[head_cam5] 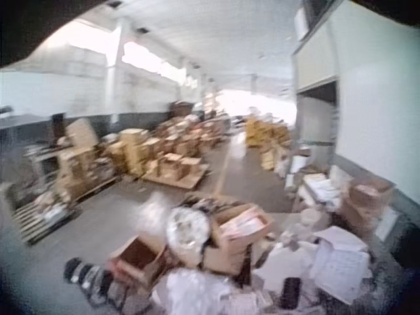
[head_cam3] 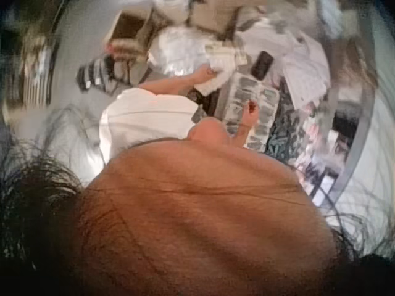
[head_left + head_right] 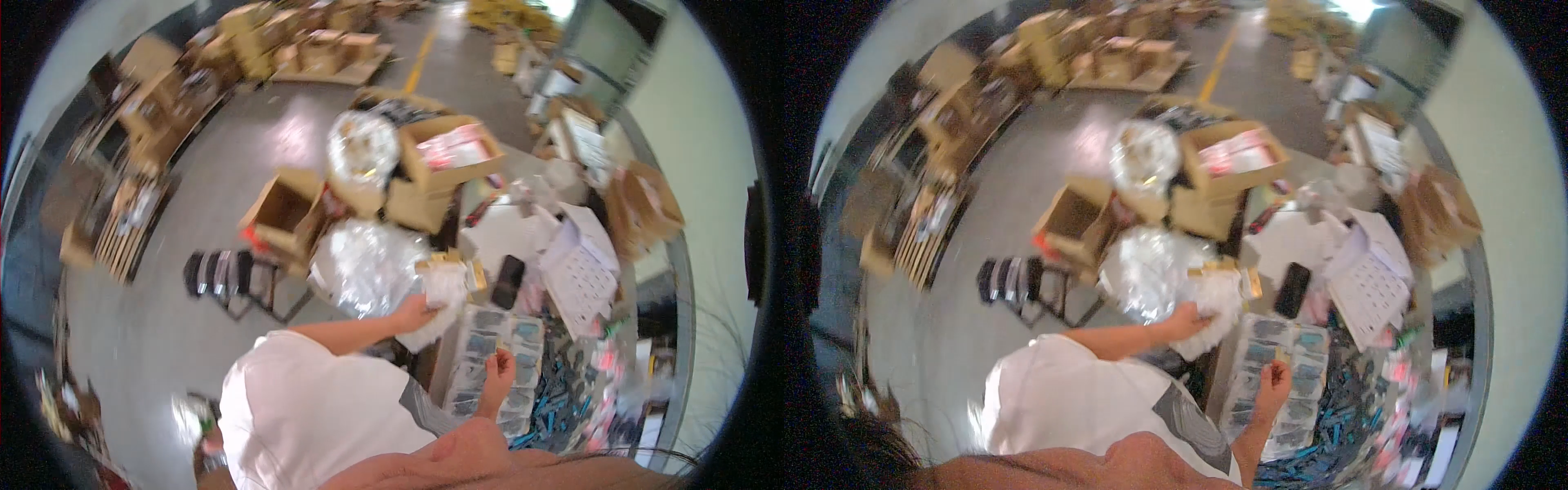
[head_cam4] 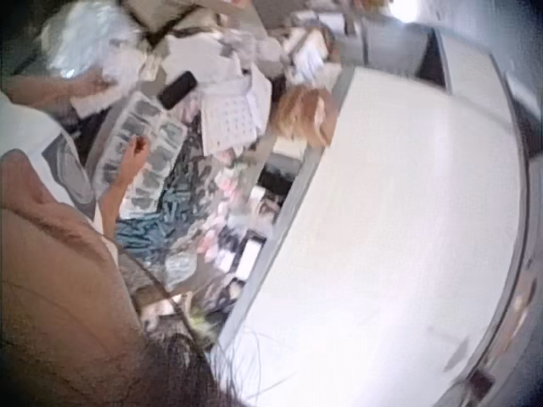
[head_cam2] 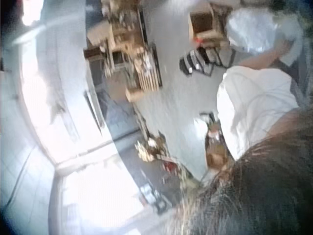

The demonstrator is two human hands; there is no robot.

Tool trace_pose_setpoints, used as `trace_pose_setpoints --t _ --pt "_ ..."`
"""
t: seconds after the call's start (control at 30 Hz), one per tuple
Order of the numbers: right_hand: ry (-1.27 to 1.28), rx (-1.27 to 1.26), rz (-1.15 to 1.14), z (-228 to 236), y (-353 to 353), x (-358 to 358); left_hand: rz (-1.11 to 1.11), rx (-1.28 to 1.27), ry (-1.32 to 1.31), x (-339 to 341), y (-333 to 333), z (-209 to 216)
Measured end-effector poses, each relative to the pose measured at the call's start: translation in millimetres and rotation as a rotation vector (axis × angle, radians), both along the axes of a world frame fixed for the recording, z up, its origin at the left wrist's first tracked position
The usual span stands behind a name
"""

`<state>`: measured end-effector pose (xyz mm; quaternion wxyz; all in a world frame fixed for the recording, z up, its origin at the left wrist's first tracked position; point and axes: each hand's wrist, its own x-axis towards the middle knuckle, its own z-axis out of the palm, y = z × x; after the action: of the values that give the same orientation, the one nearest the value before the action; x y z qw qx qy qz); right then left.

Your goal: The person places sliced watermelon wedges into a clear plastic bag and ties it shut. They then move to a table and pack small blue and grey hardware components into individual plastic bags.

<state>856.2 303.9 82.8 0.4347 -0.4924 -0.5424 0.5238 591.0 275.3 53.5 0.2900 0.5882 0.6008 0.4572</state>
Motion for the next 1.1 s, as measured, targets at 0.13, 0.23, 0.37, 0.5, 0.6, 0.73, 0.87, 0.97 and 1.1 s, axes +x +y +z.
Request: trace_pose_setpoints --t 0.13,0.23,0.37,0.5,0.6,0.73,0.87,0.97,1.1 --pt "0.011 -0.128 0.142 -32 -6 -23 0.333 -0.047 0.139 -59 -76 -45" --pt "-0.074 -0.06 0.211 -31 -9 -58 0.527 -0.304 0.212 -101 -120 -52" --pt "-0.237 -0.043 0.336 -10 -14 -115 0.712 -0.46 0.002 -160 -124 -56" --pt "-0.363 -0.032 0.377 -45 -3 -151 0.764 -0.047 -0.68 -207 -71 34" --pt "-0.463 0.014 0.393 -37 10 -202 0.469 -0.111 -0.763 -277 -14 62" --pt "-0.424 0.153 0.498 -18 63 -301 0.38 -0.351 -0.532 -363 75 75" --pt "-0.417 0.437 0.314 29 124 -455 0.417 -0.421 -0.263 -416 131 69" --pt "-0.511 0.444 0.137 13 164 -530 0.484 -0.423 -0.236 -426 164 43" --pt "-0.721 0.311 0.237 -7 182 -553 0.687 -0.348 -0.064 -437 187 27"
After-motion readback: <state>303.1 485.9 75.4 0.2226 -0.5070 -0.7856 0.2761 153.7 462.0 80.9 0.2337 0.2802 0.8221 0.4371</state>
